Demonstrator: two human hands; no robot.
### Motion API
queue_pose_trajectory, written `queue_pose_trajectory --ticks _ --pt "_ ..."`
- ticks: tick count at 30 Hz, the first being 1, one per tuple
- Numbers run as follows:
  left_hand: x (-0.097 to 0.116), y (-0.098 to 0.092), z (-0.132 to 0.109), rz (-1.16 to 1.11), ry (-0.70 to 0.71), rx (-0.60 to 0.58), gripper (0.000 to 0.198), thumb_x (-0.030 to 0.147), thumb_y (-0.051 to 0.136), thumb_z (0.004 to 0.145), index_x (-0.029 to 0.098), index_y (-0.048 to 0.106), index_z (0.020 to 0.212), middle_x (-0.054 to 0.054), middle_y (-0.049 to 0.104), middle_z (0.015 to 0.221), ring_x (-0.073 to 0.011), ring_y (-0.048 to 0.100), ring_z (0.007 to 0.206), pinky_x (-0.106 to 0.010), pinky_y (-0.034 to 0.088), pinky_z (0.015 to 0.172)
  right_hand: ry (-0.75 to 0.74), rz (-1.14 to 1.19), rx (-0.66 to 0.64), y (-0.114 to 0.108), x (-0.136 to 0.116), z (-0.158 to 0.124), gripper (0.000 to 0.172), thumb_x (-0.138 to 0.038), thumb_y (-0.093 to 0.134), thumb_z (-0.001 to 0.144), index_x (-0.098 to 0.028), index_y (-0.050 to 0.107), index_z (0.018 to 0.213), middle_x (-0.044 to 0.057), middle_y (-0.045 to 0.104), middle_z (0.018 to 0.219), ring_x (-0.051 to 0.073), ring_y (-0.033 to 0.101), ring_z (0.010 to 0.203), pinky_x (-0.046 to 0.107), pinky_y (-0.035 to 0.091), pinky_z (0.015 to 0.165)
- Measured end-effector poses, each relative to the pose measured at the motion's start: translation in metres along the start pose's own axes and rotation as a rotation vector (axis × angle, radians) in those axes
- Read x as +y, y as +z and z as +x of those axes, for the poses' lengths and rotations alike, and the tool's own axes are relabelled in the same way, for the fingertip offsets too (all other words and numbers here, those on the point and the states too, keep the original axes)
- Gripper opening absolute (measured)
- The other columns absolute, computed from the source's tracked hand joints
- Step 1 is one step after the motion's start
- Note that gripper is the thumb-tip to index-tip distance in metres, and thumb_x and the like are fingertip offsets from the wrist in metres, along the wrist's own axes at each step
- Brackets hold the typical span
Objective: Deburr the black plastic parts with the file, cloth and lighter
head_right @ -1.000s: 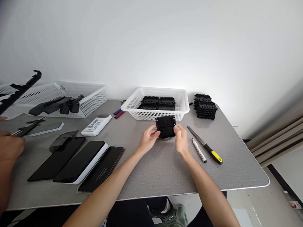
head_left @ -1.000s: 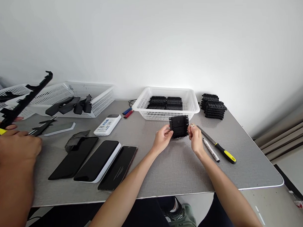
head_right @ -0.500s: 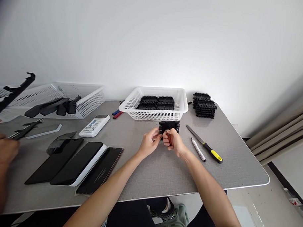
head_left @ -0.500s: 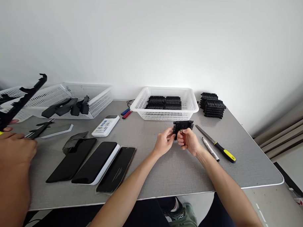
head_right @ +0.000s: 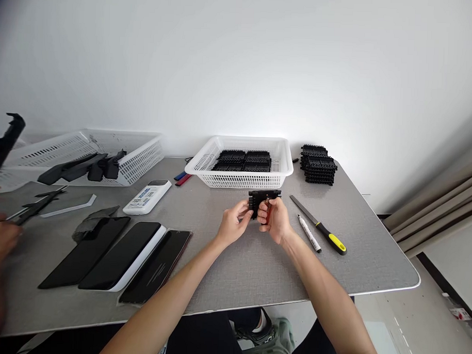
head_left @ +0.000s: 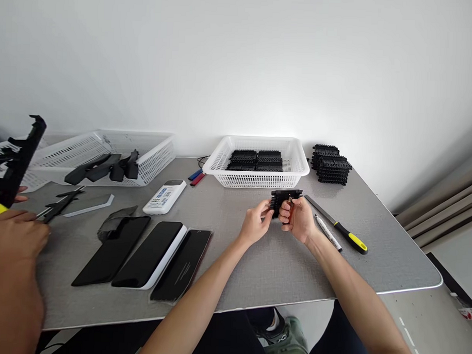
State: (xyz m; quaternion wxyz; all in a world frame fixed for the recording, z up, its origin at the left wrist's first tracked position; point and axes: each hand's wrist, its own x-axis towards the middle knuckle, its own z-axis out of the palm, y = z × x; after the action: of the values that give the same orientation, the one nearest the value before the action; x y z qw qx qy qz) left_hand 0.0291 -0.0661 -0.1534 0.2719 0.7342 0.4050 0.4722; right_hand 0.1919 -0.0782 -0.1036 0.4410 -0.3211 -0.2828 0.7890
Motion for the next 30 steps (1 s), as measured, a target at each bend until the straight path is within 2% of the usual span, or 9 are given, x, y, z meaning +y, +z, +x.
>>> queue_pose_trajectory --ticks 3,8,11,18,23,26,30 --pt "0.000 0.000 0.000 0.006 -0.011 0.013 0.027 0.026 0.050 0.093 0.019 0.059 0.118 -0.006 0.075 0.090 -0.0202 0.074 0.080 -0.036 0.061 0.080 -0.031 0.061 -0.006 0.000 -0.002 -0.002 0.024 -0.044 0.047 0.071 -0.023 0.035 0.068 -0.005 0.026 0.063 0.011 0.022 0.053 0.021 0.015 0.044" --pt "-0.001 0.000 0.000 0.008 -0.012 0.011 0.028 0.027 0.050 0.093 0.019 0.059 0.119 -0.008 0.076 0.096 -0.0210 0.075 0.082 -0.036 0.061 0.080 -0.048 0.084 -0.003 0.001 -0.002 -0.003 0.025 -0.044 0.048 0.071 -0.023 0.033 0.069 -0.005 0.025 0.063 0.011 0.023 0.053 0.021 0.015 0.044" --pt "-0.001 0.001 -0.001 0.011 -0.008 0.005 0.029 0.026 0.050 0.093 0.020 0.059 0.120 -0.008 0.076 0.097 -0.0212 0.075 0.083 -0.036 0.061 0.081 -0.033 0.042 0.006 0.002 0.000 -0.002 0.024 -0.044 0.048 0.072 -0.023 0.035 0.069 -0.005 0.026 0.062 0.011 0.022 0.053 0.021 0.014 0.043" --pt "0.002 0.001 -0.002 -0.014 0.005 -0.019 0.031 0.026 0.052 0.091 0.021 0.061 0.121 -0.009 0.076 0.105 -0.0247 0.073 0.100 -0.040 0.060 0.088 -0.003 -0.136 0.010 0.004 0.003 -0.002 0.020 -0.040 0.047 0.073 -0.022 0.039 0.068 -0.005 0.027 0.063 0.011 0.021 0.054 0.021 0.012 0.043" --pt "0.004 0.002 0.000 -0.237 -0.162 0.064 0.026 0.032 0.063 0.084 0.021 0.066 0.108 -0.008 0.076 0.095 -0.0258 0.073 0.094 -0.041 0.059 0.088 -0.074 -0.243 0.010 0.005 0.001 -0.004 0.025 -0.045 0.048 0.076 -0.022 0.042 0.070 -0.005 0.031 0.063 0.011 0.023 0.054 0.021 0.013 0.044" --pt "-0.002 0.001 0.004 -0.338 -0.259 0.147 0.031 0.039 0.066 0.082 0.019 0.064 0.105 -0.008 0.074 0.087 -0.0248 0.073 0.084 -0.040 0.060 0.080 -0.190 -0.304 0.086 0.005 0.004 -0.002 0.030 -0.044 0.060 0.073 -0.022 0.040 0.069 -0.006 0.031 0.062 0.009 0.023 0.054 0.021 0.012 0.045" --pt "-0.011 -0.001 0.009 -0.494 -0.363 0.227 0.042 0.046 0.068 0.079 0.020 0.054 0.109 -0.007 0.072 0.088 -0.0236 0.073 0.080 -0.041 0.061 0.072 -0.374 -0.345 0.282 0.001 0.010 0.005 0.041 -0.042 0.073 0.066 -0.023 0.037 0.069 -0.008 0.028 0.061 0.008 0.023 0.053 0.021 0.014 0.045"
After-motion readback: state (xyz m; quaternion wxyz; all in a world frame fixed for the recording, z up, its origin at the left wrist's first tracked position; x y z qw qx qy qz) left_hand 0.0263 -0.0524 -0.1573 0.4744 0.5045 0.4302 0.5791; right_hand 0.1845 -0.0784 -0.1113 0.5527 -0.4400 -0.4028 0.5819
